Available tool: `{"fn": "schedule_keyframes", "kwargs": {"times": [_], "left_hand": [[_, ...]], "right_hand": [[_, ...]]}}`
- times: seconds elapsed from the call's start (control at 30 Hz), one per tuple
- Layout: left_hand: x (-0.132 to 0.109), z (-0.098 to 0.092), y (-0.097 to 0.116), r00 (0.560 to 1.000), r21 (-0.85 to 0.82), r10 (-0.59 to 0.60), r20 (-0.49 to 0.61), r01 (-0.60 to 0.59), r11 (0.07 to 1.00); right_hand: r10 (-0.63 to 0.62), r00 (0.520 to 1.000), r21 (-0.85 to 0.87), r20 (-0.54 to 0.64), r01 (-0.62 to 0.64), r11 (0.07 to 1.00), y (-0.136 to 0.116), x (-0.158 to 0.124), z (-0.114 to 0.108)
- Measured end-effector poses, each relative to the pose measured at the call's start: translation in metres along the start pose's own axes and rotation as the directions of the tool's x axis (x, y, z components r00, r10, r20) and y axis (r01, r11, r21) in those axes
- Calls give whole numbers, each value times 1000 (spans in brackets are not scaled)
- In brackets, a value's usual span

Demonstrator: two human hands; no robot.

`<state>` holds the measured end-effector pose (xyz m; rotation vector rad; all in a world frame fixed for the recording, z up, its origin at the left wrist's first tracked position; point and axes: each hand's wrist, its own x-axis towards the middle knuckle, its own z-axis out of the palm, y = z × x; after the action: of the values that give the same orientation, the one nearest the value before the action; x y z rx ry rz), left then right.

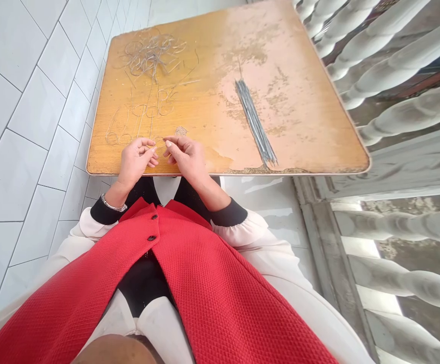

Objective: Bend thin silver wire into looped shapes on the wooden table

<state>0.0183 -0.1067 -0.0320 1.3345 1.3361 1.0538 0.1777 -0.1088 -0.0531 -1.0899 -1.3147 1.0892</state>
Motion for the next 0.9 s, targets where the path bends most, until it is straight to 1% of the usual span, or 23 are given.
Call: {"fn": "schedule_keyframes", "kwargs": {"times": [0.13, 0.2, 0.33, 0.43, 0.53, 0.63, 0.77, 0.83, 0.9], "left_hand": [[-1, 2, 0, 1000, -9, -1, 11, 1, 1000], [-1, 2, 1, 1000, -13, -10, 6, 10, 1000], [-1, 3, 0, 1000, -26, -23, -5, 22, 999], [1, 3, -4, 1000, -43, -28, -12, 28, 999], [1, 4, -7, 1000, -72, -23, -16, 22, 997], [-1, 5, -7, 999, -116, -35, -17, 33, 993], [-4, 6, -2, 998, -162, -58, -12, 55, 985], [-6, 6, 1, 997, -166, -81, -6, 79, 983], [-6, 6, 3, 994, -170, -106, 3, 105, 980]], "right_hand": [[-49, 997, -136, -53, 42, 990, 4, 1, 4], [-93, 994, -226, -54, 78, 971, 6, 1, 4], [-165, 986, -383, 12, 157, 910, 7, 3, 1], [-185, 981, -428, 64, 194, 883, 8, 4, -1], [-226, 972, -455, 63, 229, 860, 11, 0, -2], [-293, 954, -536, 72, 285, 795, 15, -5, 1], [-369, 922, -673, 121, 349, 652, 15, -10, 4], [-371, 917, -714, 148, 358, 602, 13, -11, 4], [-355, 918, -729, 174, 363, 581, 11, -11, 3]]}}
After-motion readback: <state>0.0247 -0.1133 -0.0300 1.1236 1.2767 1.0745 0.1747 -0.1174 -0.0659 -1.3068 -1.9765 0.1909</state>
